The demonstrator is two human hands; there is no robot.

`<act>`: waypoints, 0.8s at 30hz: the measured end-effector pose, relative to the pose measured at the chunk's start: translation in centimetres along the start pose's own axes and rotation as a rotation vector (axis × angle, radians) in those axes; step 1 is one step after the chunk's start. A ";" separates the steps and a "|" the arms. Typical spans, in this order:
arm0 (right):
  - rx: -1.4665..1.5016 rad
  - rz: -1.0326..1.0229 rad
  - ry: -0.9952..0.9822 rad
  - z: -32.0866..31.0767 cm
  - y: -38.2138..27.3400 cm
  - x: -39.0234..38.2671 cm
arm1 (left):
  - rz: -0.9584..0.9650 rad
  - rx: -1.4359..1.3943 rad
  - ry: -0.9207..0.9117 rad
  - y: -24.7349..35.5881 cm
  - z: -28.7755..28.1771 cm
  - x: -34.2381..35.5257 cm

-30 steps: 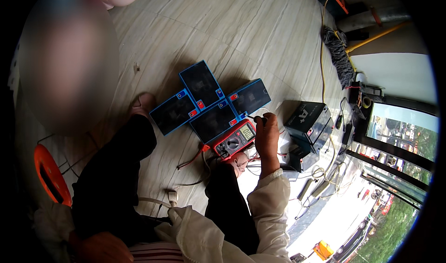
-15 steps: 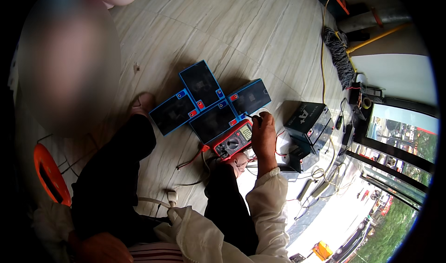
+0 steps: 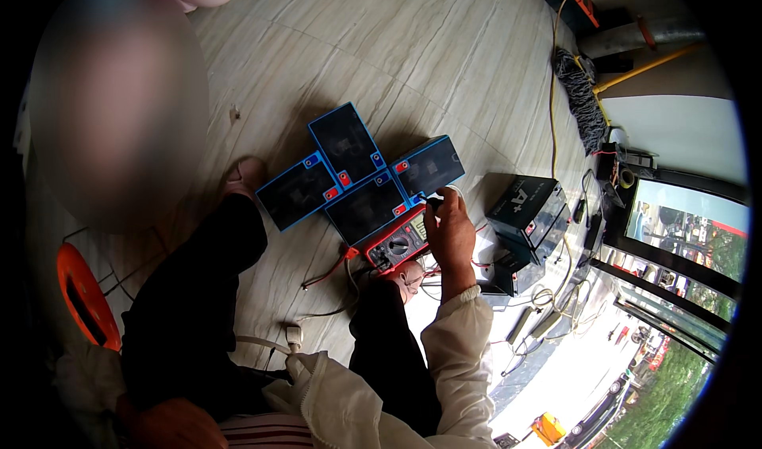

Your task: The person sits on the floor and uses a screwdriver to adjust terminals on several blue batteries connected to a multimeter. The person repeatedly tightens or loosens screws on the battery terminals while monitoring the multimeter display.

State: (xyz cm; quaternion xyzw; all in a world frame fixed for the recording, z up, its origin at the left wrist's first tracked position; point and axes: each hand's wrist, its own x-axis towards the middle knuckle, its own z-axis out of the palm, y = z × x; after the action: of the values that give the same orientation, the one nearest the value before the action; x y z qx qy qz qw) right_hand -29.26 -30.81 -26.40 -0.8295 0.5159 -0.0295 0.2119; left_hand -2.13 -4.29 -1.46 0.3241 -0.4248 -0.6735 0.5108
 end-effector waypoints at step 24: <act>-0.234 0.231 -0.099 0.1 0.3 1.4 | -0.011 0.018 0.009 0.2 -0.1 -0.1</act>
State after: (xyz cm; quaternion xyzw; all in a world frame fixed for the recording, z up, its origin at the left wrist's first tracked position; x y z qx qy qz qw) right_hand -28.84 -32.14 -26.84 -0.7842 0.5966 0.0961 0.1412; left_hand -1.90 -4.22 -1.32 0.3341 -0.4269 -0.6708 0.5061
